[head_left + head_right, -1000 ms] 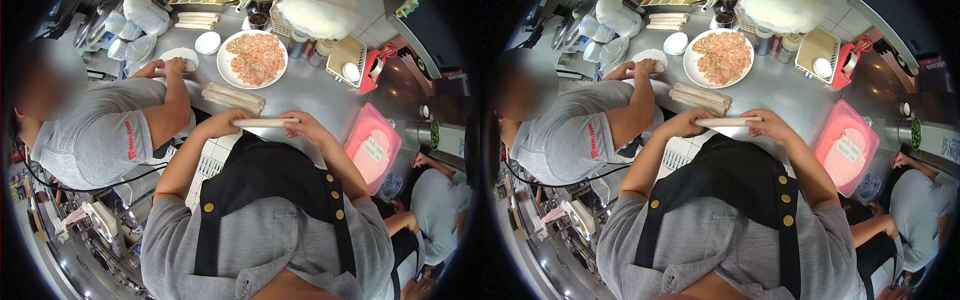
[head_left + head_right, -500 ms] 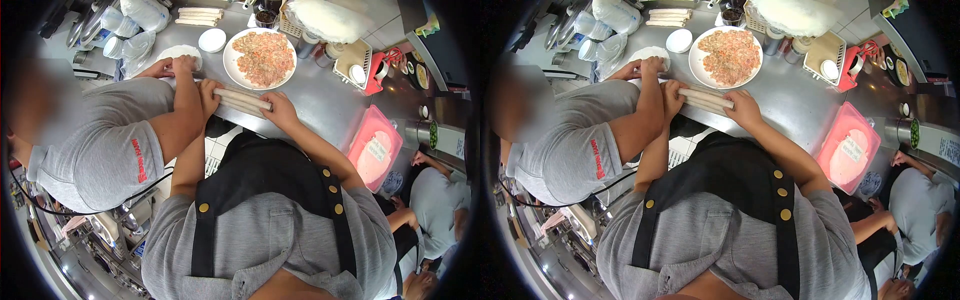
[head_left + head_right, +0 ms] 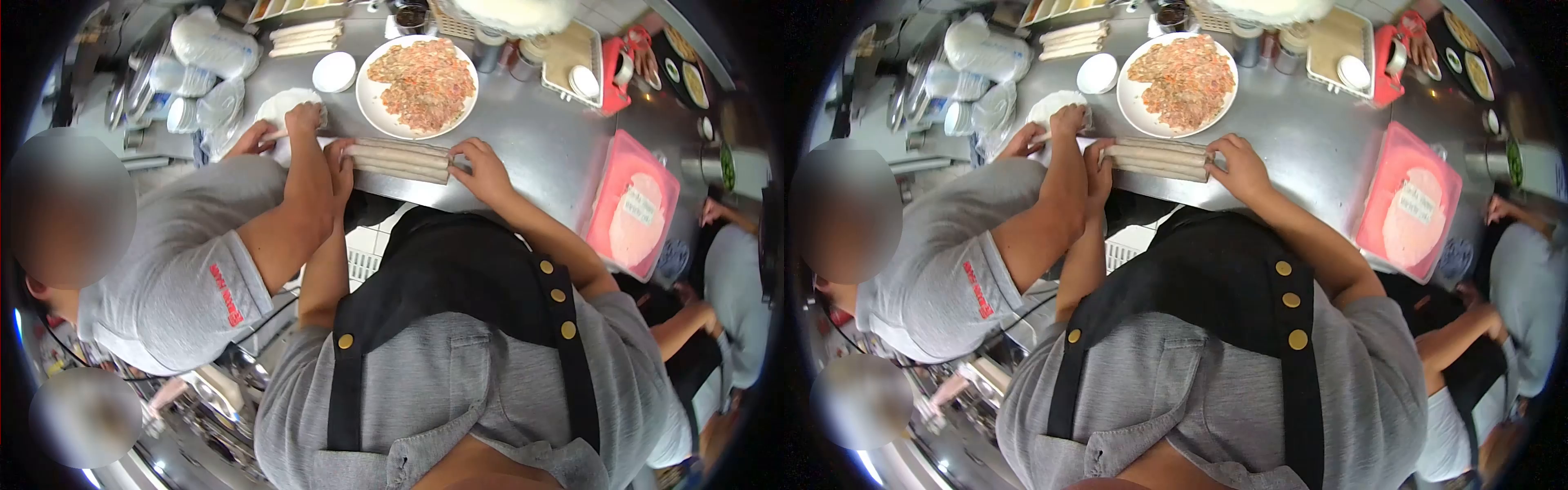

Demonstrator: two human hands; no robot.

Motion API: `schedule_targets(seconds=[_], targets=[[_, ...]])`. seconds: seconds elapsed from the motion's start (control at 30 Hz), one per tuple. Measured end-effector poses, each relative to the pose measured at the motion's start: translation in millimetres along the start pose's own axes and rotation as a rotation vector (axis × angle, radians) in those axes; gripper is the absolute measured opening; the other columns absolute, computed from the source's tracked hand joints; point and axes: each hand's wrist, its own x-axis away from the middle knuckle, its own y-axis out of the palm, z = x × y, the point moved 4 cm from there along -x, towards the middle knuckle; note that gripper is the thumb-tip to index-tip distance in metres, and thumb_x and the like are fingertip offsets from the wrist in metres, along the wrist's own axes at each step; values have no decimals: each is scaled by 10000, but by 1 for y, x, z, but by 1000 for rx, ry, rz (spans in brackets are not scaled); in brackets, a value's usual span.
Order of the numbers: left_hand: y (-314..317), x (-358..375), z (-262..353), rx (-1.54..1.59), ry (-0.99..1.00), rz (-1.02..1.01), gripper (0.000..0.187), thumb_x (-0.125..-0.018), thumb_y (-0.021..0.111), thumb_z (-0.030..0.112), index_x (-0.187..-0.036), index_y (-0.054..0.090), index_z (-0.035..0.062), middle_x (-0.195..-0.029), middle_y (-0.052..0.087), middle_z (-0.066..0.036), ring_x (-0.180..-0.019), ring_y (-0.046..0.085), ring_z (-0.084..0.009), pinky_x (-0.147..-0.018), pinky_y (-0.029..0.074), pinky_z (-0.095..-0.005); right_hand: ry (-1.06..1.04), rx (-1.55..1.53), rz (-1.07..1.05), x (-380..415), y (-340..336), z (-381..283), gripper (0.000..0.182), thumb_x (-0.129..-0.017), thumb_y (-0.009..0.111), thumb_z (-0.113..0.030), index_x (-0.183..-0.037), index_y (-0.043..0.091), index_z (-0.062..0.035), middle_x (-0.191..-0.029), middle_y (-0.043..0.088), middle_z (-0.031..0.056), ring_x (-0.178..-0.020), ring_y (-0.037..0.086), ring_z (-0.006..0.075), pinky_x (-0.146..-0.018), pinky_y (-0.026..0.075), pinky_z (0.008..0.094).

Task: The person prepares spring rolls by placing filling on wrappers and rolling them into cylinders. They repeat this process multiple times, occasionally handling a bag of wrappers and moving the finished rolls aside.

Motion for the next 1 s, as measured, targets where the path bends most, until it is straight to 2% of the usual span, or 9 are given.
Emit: schedule_targets(seconds=[0.1, 0.17, 0.2, 0.37, 0.63, 0.7, 0.77, 0.93, 1.0], targets=[[5, 3, 15, -189, 209, -28, 644, -837, 564, -24, -1462, 549, 130, -1449, 545, -186, -1334, 516, -379, -1160, 384, -452, 127, -89, -17, 27, -24, 18, 249, -880, 744, -101, -1115, 674, -55, -1115, 640, 95, -1028, 624, 283, -876, 535, 374], [7, 12, 55, -244, 182, 165, 741, -834, 530, -23, -1553, 470, 145, -1598, 409, -194, -1494, 323, -453, -1248, 226, -525, 177, -85, 54, 47, -45, 20, 230, -896, 728, -91, -1115, 673, -48, -1104, 644, 94, -1009, 629, 273, -873, 539, 364], [13, 12, 66, -232, 229, 87, 809, -801, 542, -14, -1588, 421, 128, -1640, 343, -196, -1543, 191, -490, -1245, 155, -617, 199, -93, 90, 57, -56, 23, 221, -892, 726, -99, -1105, 681, -59, -1083, 647, 96, -995, 636, 284, -871, 538, 378], [59, 12, 157, -194, 433, -61, 679, -812, 581, 18, -1469, 599, 192, -1635, 382, -152, -1558, 199, -473, -1205, 94, -720, 221, -32, 343, 103, -104, 46, 200, -889, 722, -105, -1084, 684, -82, -1063, 653, 84, -889, 654, 278, -769, 553, 378], [109, 17, 262, -4, 630, -89, 495, -824, 615, -29, -1253, 742, 183, -1592, 442, -114, -1536, 228, -441, -1246, 169, -600, 519, 174, 722, 186, -217, 84, 221, -858, 762, -144, -1054, 699, -65, -998, 679, 114, -770, 673, 283, -710, 544, 386], [115, 18, 271, 8, 614, -104, 462, -829, 628, -40, -1217, 756, 176, -1582, 452, -104, -1520, 252, -430, -1245, 195, -574, 658, 170, 894, 219, -248, 114, 222, -848, 760, -146, -1042, 717, -46, -1024, 700, 154, -836, 692, 301, -769, 557, 397], [120, 22, 274, 10, 611, -95, 445, -834, 633, -36, -1207, 757, 173, -1577, 457, -102, -1514, 263, -423, -1242, 202, -570, 734, 285, 874, 257, -272, 164, 226, -843, 752, -157, -1034, 732, -38, -1033, 716, 172, -919, 696, 326, -861, 554, 405], [127, 31, 270, 26, 573, -102, 401, -840, 640, -38, -1175, 754, 151, -1536, 489, -102, -1464, 343, -382, -1212, 268, -526, 1091, 614, 820, 296, -298, 169, 396, -804, 779, -189, -1182, 703, -100, -1296, 636, 163, -1301, 511, 394, -1093, 422, 491], [132, 34, 262, 63, 534, -143, 395, -842, 642, -34, -1175, 752, 146, -1527, 498, -106, -1439, 379, -377, -1197, 294, -512, 1049, 632, 816, 290, -297, 161, 444, -796, 795, -204, -1216, 684, -113, -1347, 597, 159, -1339, 463, 407, -1112, 395, 514]])
